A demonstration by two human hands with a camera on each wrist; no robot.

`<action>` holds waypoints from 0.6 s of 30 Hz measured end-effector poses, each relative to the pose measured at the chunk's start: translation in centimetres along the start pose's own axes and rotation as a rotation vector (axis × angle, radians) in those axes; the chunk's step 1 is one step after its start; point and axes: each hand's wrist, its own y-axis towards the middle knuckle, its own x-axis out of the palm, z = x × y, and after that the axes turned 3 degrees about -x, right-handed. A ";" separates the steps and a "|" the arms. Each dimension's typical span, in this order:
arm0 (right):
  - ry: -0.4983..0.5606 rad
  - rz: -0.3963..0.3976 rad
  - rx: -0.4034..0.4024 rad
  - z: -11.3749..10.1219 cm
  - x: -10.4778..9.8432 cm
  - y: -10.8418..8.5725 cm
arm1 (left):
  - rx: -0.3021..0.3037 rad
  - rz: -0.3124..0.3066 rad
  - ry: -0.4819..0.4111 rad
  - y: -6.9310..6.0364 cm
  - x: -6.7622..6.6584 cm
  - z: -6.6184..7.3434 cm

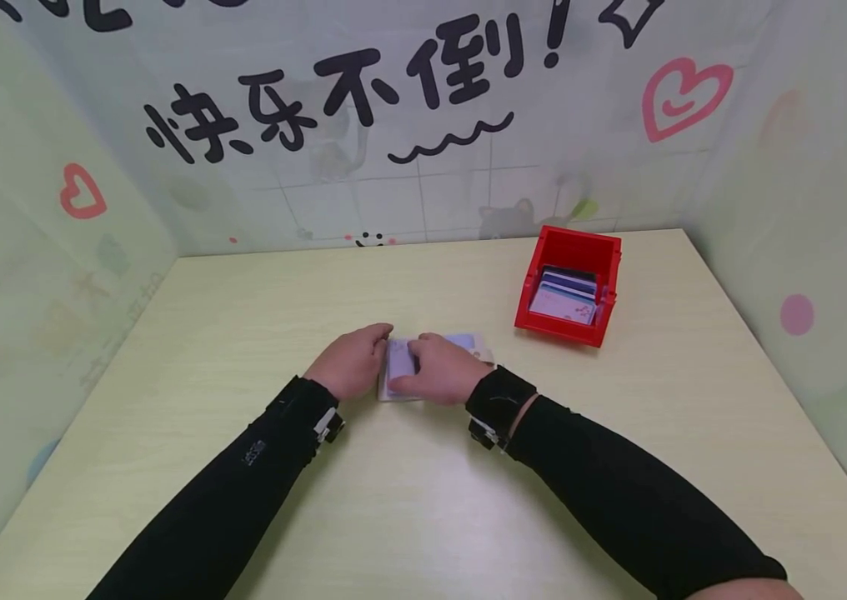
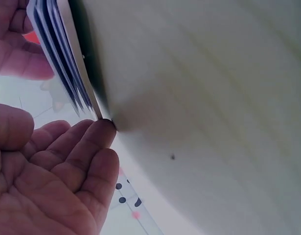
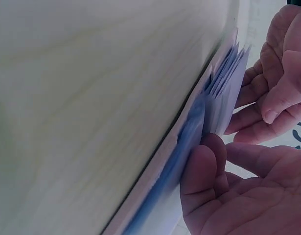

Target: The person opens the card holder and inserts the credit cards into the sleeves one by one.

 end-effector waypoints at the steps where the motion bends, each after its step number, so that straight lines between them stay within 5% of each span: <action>1: -0.018 -0.002 0.006 -0.1 0.0 0.0 | -0.003 -0.002 0.001 0.0 0.0 0.0; 10: -0.074 -0.043 0.012 0.0 -0.5 -0.2 | -0.010 -0.032 0.040 -0.1 0.2 0.2; 18: 0.049 0.036 0.124 1.4 -3.6 -1.2 | -0.002 -0.038 0.038 -0.2 0.3 0.7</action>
